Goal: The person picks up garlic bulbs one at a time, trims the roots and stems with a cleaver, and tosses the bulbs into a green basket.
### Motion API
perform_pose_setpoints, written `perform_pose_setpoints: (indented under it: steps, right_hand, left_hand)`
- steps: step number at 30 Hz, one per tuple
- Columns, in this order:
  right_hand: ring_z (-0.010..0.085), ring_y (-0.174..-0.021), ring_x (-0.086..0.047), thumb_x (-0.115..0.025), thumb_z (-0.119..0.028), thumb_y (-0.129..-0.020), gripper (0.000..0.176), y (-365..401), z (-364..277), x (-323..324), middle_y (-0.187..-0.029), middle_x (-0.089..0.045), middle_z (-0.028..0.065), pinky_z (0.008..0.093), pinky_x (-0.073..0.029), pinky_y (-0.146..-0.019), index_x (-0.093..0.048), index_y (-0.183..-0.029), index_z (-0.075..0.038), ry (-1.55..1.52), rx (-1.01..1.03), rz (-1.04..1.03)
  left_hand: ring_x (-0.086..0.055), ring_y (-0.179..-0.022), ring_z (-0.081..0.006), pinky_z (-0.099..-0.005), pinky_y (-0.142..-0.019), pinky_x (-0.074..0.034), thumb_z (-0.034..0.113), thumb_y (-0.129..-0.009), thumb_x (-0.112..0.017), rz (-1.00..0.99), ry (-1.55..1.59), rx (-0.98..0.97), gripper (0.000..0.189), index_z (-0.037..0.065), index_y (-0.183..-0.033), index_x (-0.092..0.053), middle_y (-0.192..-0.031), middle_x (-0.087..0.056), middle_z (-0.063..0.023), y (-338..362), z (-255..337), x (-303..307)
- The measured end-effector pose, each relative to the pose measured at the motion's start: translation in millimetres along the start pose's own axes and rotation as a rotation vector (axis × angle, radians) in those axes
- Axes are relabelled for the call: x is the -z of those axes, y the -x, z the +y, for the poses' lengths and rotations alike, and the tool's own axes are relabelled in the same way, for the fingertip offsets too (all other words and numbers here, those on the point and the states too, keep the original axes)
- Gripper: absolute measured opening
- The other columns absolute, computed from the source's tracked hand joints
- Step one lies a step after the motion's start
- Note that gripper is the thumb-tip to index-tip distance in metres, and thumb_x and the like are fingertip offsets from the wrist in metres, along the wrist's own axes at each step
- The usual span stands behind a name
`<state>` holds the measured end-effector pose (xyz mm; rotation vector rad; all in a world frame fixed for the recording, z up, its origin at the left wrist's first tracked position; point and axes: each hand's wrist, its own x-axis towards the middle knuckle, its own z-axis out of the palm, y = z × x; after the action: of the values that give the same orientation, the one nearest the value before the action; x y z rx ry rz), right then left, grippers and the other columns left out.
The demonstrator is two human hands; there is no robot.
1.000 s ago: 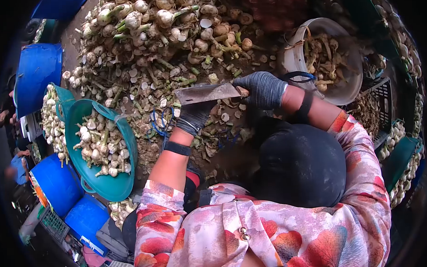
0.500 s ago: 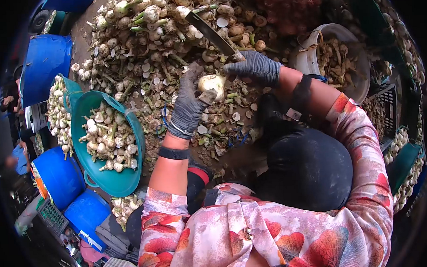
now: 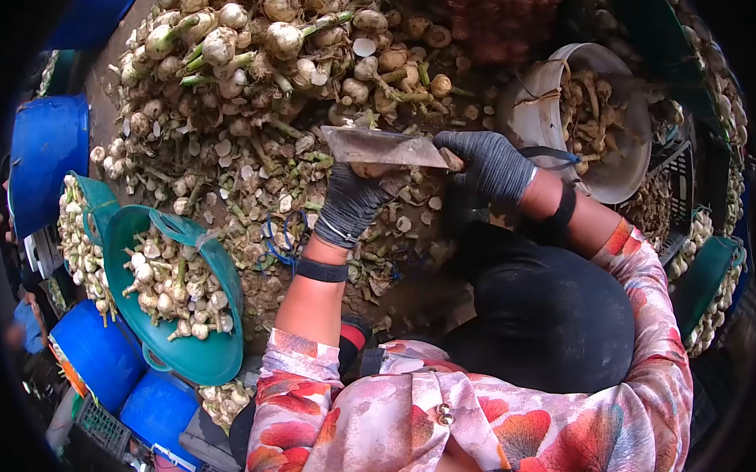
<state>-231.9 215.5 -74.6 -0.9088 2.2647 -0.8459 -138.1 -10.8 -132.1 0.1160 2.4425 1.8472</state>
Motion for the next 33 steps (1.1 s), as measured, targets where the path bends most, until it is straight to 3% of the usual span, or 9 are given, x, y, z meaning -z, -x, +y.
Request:
perform_pose_setpoints:
  steps: [1,3,8,12,19,22,26,28,33]
  right_hand:
    - [0.0364,-0.085,-0.063,-0.068,-0.017,-0.073,0.033,2.6,-6.2,2.5,-0.085,-0.064,0.0187,0.0425,-0.05,-0.071,-0.06,-0.104,-0.011,0.048,0.041,-0.047]
    - [0.0367,-0.082,-0.063,-0.067,-0.016,-0.072,0.032,5.5,-18.7,4.3,-0.083,-0.064,0.0171,0.0445,-0.05,-0.069,-0.06,-0.102,-0.011,0.148,0.12,-0.137]
    - [0.0364,-0.077,-0.063,-0.065,-0.017,-0.074,0.025,8.8,-28.4,-0.5,-0.078,-0.064,0.015,0.0449,-0.05,-0.064,-0.06,-0.098,-0.011,0.19,0.183,-0.139]
    - [0.0359,-0.074,-0.064,-0.062,-0.02,-0.077,0.019,9.3,-37.7,-1.6,-0.076,-0.064,0.0139,0.0449,-0.05,-0.061,-0.061,-0.095,-0.012,0.204,0.153,-0.175]
    - [0.0349,-0.073,-0.064,-0.062,-0.019,-0.077,0.02,8.9,-38.1,-8.9,-0.074,-0.063,0.0131,0.0447,-0.05,-0.061,-0.062,-0.095,-0.012,0.231,0.162,-0.172]
    - [0.0348,-0.073,-0.064,-0.062,-0.018,-0.076,0.021,8.8,-28.9,-15.9,-0.074,-0.063,0.013,0.0446,-0.05,-0.061,-0.061,-0.096,-0.012,0.23,0.171,-0.147]
    - [0.0346,-0.074,-0.064,-0.063,-0.018,-0.074,0.024,6.2,-18.7,-24.6,-0.075,-0.063,0.0118,0.0448,-0.05,-0.061,-0.06,-0.098,-0.014,0.221,0.172,-0.135]
    - [0.0343,-0.075,-0.064,-0.063,-0.017,-0.073,0.025,3.8,-16.1,-28.8,-0.075,-0.063,0.0108,0.0448,-0.05,-0.062,-0.059,-0.098,-0.016,0.213,0.163,-0.149]
    - [0.0347,-0.075,-0.064,-0.064,-0.015,-0.071,0.025,-0.5,-22.4,-37.3,-0.073,-0.062,0.0108,0.0456,-0.049,-0.062,-0.057,-0.096,-0.014,0.258,0.189,-0.145]
  left_hand:
    - [-0.053,-0.115,-0.0206,-0.0373,-0.101,-0.043,0.018,-0.086,-0.066,-0.002,-0.385,-0.159,0.05,0.01,-0.13,-0.046,-0.129,-0.051,-0.012,6.1,-5.7,-3.1]
    - [-0.054,-0.115,-0.0224,-0.0368,-0.098,-0.046,0.011,-0.088,-0.062,0.046,0.486,0.164,0.057,0.005,-0.138,-0.034,-0.131,-0.05,-0.012,17.5,-2.9,-7.2]
    - [-0.055,-0.111,-0.021,-0.0354,-0.095,-0.048,0.009,-0.088,-0.062,0.154,0.427,0.06,0.049,0.005,-0.131,-0.038,-0.122,-0.053,-0.0092,16.5,6.8,-15.4]
    - [-0.057,-0.107,-0.0196,-0.0344,-0.092,-0.05,0.011,-0.091,-0.057,0.289,0.792,0.362,0.04,0.006,-0.128,-0.042,-0.12,-0.054,-0.0089,19.3,13.2,-13.1]
    - [-0.056,-0.108,-0.0206,-0.0353,-0.094,-0.049,0.012,-0.092,-0.055,0.225,0.547,0.13,0.038,0.006,-0.128,-0.043,-0.12,-0.054,-0.0086,27.9,11.6,-14.3]
    - [-0.055,-0.112,-0.0225,-0.0383,-0.098,-0.046,0.013,-0.09,-0.059,0.214,1.221,0.265,0.046,0.006,-0.132,-0.04,-0.124,-0.052,-0.0096,29.7,14.9,-14.3]
    - [-0.054,-0.114,-0.0227,-0.0381,-0.099,-0.046,0.008,-0.086,-0.062,0.273,0.776,0.199,0.056,0.007,-0.134,-0.034,-0.127,-0.049,-0.0106,39.7,24.0,-13.9]
    - [-0.054,-0.113,-0.0224,-0.037,-0.099,-0.045,0.006,-0.084,-0.064,0.225,1.251,0.259,0.058,0.007,-0.133,-0.035,-0.126,-0.05,-0.0108,42.5,31.0,-11.0]
    - [-0.057,-0.101,-0.0194,-0.0346,-0.089,-0.049,0.008,-0.085,-0.065,0.229,0.603,0.211,0.044,0.007,-0.122,-0.041,-0.116,-0.053,-0.0077,51.7,57.4,-4.2]
